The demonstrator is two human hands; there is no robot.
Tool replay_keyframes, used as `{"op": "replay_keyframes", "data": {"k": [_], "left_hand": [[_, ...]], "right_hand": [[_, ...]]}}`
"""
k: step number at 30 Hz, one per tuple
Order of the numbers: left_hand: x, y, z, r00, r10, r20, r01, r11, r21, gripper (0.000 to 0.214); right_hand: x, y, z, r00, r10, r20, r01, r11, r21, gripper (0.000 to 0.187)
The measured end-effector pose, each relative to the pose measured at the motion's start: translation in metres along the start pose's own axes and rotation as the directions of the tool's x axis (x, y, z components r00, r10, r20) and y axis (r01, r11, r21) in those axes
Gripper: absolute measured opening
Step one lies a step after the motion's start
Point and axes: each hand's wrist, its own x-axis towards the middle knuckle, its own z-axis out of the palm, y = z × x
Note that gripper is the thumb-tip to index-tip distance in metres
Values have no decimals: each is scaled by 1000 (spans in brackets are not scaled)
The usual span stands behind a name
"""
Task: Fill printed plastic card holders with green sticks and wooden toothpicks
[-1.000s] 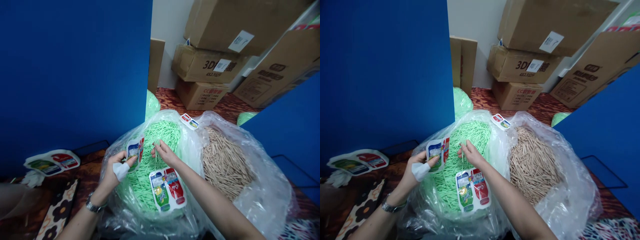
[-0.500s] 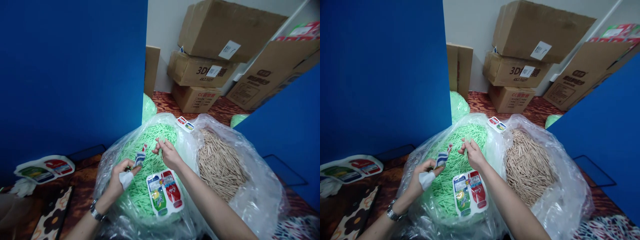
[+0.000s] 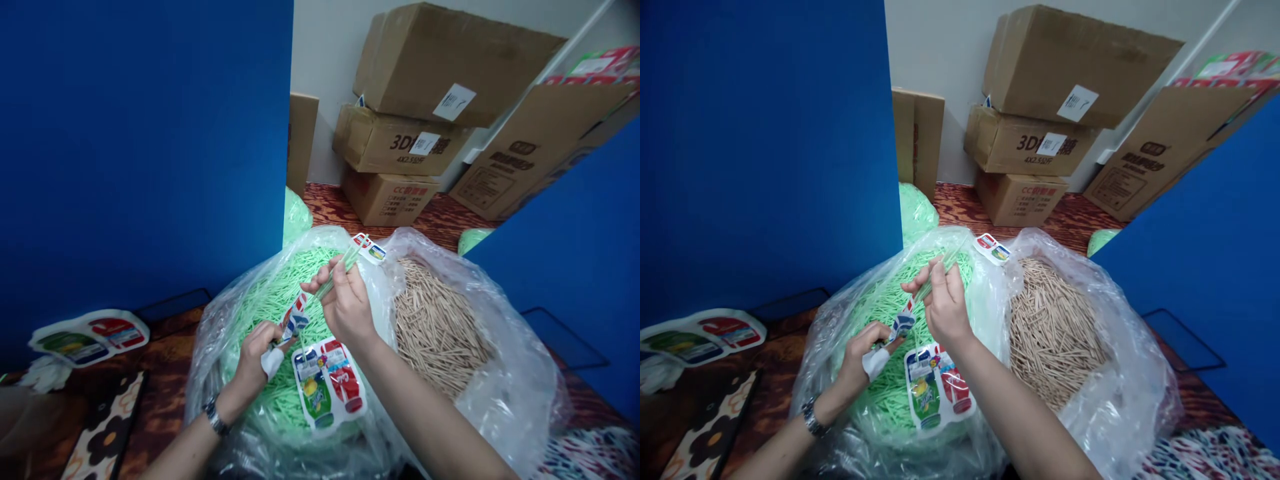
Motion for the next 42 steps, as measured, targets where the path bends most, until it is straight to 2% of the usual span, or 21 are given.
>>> {"op": "replay_keyframes", "data": {"k": [4, 8, 14, 17, 19, 22, 24, 26, 27, 28, 29, 32, 33, 35, 37, 39, 40, 42], "left_hand": [[0, 2, 3, 1000, -13, -28, 12, 999, -37, 15], [2, 5, 4, 999, -10, -50, 6, 997, -73, 15], [5, 8, 4, 996, -17, -92, 9, 996, -86, 13], [6, 7, 1, 994, 13, -110, -24, 995, -95, 10], [7, 6, -1, 994, 27, -107, -37, 995, -91, 9], [8, 5, -4, 995, 20, -94, -29, 996, -87, 10], [9, 5, -5, 996, 17, -91, -25, 995, -93, 11], [10, 4, -6, 996, 23, -91, -32, 995, -99, 13], [10, 5, -7, 996, 21, -85, -30, 994, -101, 13], [10, 5, -8, 997, 12, -79, -21, 994, -104, 14], [10, 5, -10, 997, -3, -75, -5, 994, -106, 14], [9, 4, -17, 993, -71, -94, 60, 993, -106, 17], [9, 3, -20, 990, -87, -110, 76, 992, -104, 16], [9, 1, -25, 986, -101, -135, 88, 991, -100, 14], [8, -1, -28, 985, -92, -147, 79, 993, -91, 10], [8, -1, -30, 986, -70, -151, 59, 995, -77, 9], [7, -1, -30, 987, -60, -151, 49, 996, -71, 9], [7, -1, -31, 988, -45, -148, 36, 997, -62, 10]], "right_hand": [[-15, 18, 1, 995, -83, 50, 93, 959, -268, 18], [-25, 27, 0, 985, -136, 109, 170, 884, -436, 23], [-31, 34, -2, 976, -133, 172, 209, 795, -570, 22], [-33, 36, -10, 958, -153, 243, 279, 698, -659, 24], [-31, 33, -16, 940, -155, 304, 329, 649, -686, 29], [-26, 24, -21, 925, -150, 349, 363, 620, -695, 40], [-22, 18, -22, 892, -132, 431, 433, 519, -737, 44], [-20, 15, -22, 823, -88, 562, 549, 378, -745, 43], [-19, 14, -23, 790, -69, 609, 594, 334, -732, 42], [-18, 14, -25, 777, -74, 625, 612, 324, -721, 43], [-16, 15, -28, 791, -104, 603, 598, 345, -724, 44], [-11, 24, -40, 894, -183, 408, 446, 430, -785, 37], [-10, 29, -45, 919, -144, 367, 393, 420, -818, 31], [-13, 46, -52, 930, 55, 364, 332, 300, -894, 23], [-22, 66, -57, 875, 312, 370, 356, 102, -929, 16], [-31, 86, -58, 821, 459, 340, 406, -50, -913, 16], [-35, 93, -58, 806, 493, 327, 421, -89, -903, 16], [-37, 98, -58, 793, 519, 319, 434, -113, -894, 16]]}}
